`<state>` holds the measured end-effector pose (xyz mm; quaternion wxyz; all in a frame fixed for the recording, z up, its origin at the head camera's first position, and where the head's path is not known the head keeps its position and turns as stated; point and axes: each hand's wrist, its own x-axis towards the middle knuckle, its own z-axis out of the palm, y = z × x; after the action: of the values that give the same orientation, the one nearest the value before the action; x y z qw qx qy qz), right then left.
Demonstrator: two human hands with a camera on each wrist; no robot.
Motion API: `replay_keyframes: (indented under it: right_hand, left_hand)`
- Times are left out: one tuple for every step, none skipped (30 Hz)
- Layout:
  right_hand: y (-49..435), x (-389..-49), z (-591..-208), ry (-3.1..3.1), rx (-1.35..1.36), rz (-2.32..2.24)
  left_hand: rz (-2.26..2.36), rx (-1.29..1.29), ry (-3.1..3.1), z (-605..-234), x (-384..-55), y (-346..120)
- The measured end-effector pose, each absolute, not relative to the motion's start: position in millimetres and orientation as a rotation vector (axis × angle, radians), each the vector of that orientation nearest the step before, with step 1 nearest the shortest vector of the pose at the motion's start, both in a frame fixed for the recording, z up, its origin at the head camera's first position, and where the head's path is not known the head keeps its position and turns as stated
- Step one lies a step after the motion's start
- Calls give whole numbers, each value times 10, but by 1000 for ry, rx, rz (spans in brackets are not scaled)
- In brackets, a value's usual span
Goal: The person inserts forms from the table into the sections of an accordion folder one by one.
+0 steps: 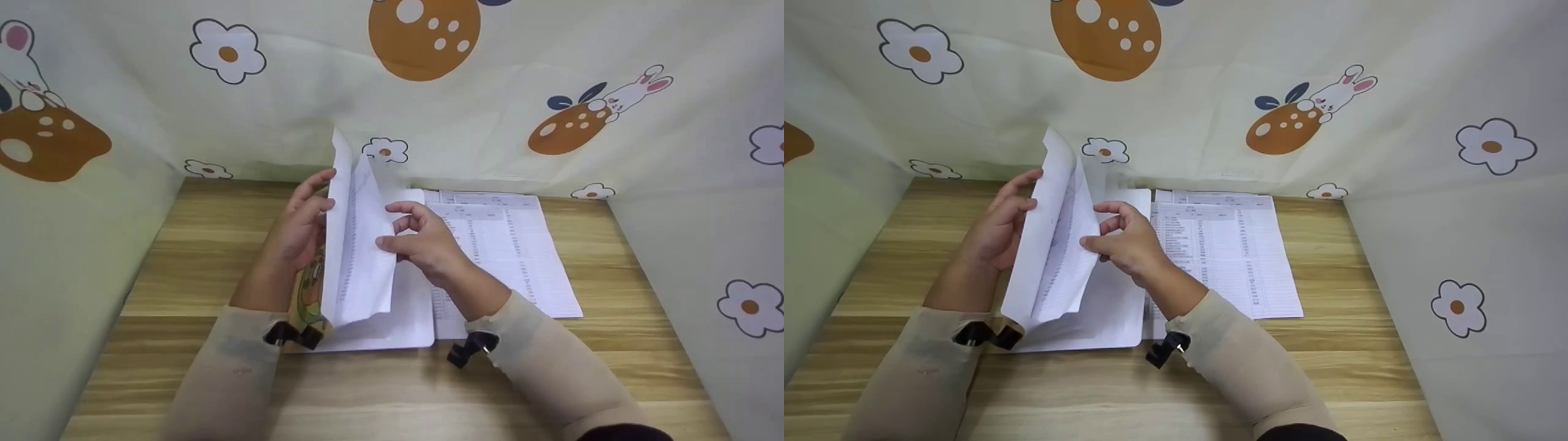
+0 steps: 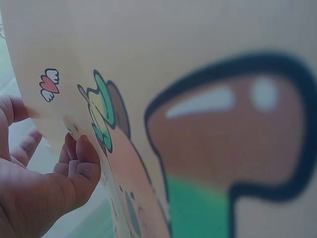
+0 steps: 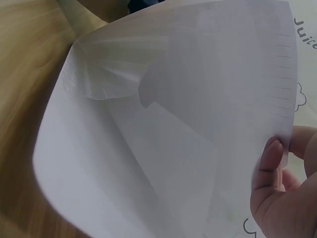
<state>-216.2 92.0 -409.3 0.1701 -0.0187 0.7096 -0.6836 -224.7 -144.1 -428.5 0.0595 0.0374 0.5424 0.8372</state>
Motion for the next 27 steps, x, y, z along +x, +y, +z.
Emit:
replay_keyframes:
  right_hand:
    - [917, -2162, -4093, 2034, -56, -1933]
    - [915, -2162, -4095, 2055, -58, -1921]
    - [913, -2164, -4099, 2074, -61, -1910]
    - [914, -2165, -4101, 2089, -63, -1901]
    - [917, -2164, -4103, 2096, -64, -1901]
    - [921, -2163, -4106, 2100, -65, -1902]
    - [927, -2161, -4106, 2100, -68, -1906]
    - [936, -2160, -4111, 2096, -70, -1912]
    - [948, -2158, -4112, 2088, -72, -1922]
    - [962, -2156, -4114, 2076, -77, -1935]
    - [979, -2154, -4115, 2063, -84, -1948]
    - [998, -2151, -4113, 2053, -91, -1955]
    - [1019, -2149, -4109, 2039, -98, -1966]
    - [1044, -2148, -4106, 2033, -102, -1976]
    - [1071, -2148, -4101, 2026, -111, -1985]
    - [1100, -2149, -4098, 2020, -118, -1994]
    - [1132, -2150, -4091, 2023, -121, -1996]
    - [1168, -2153, -4089, 2027, -120, -1999]
    - [1207, -2158, -4089, 2033, -117, -2002]
    - [1248, -2162, -4089, 2046, -111, -2000]
    - [1290, -2166, -4090, 2056, -105, -1999]
    - [1334, -2169, -4091, 2066, -96, -1997]
    - [1379, -2172, -4090, 2074, -85, -1995]
    - [1427, -2175, -4093, 2079, -75, -1998]
    - [1474, -2177, -4092, 2084, -66, -1999]
    - [1522, -2180, -4093, 2087, -57, -2004]
    - [1571, -2186, -4098, 2087, -48, -2009]
  left_hand:
    - [2536, 111, 1641, -4285, -2245, -1439]
    - [2538, 107, 1638, -4286, -2244, -1438]
    - [2539, 104, 1635, -4286, -2244, -1436]
    - [2541, 103, 1633, -4285, -2244, -1435]
    - [2541, 99, 1631, -4284, -2244, -1433]
    - [2539, 97, 1630, -4285, -2246, -1433]
    - [2538, 93, 1626, -4284, -2247, -1432]
    - [2538, 90, 1621, -4284, -2249, -1432]
    - [2538, 86, 1615, -4284, -2250, -1431]
    - [2540, 84, 1609, -4284, -2251, -1432]
    - [2542, 81, 1604, -4283, -2253, -1433]
    - [2543, 81, 1603, -4282, -2253, -1433]
    - [2547, 80, 1599, -4278, -2249, -1433]
    - [2550, 82, 1596, -4276, -2248, -1435]
    - [2551, 83, 1597, -4273, -2246, -1435]
    - [2552, 83, 1598, -4271, -2245, -1436]
    - [2554, 82, 1599, -4269, -2243, -1437]
    - [2556, 82, 1600, -4266, -2242, -1437]
    - [2558, 81, 1599, -4266, -2242, -1437]
    - [2559, 81, 1600, -4267, -2243, -1438]
    - [2559, 80, 1601, -4267, -2243, -1438]
    - [2561, 80, 1601, -4271, -2245, -1439]
    - [2562, 80, 1599, -4274, -2248, -1439]
    - [2563, 82, 1597, -4278, -2252, -1440]
    - [2564, 82, 1593, -4280, -2252, -1440]
    - [2566, 85, 1589, -4281, -2254, -1439]
    - [2570, 84, 1584, -4284, -2256, -1439]
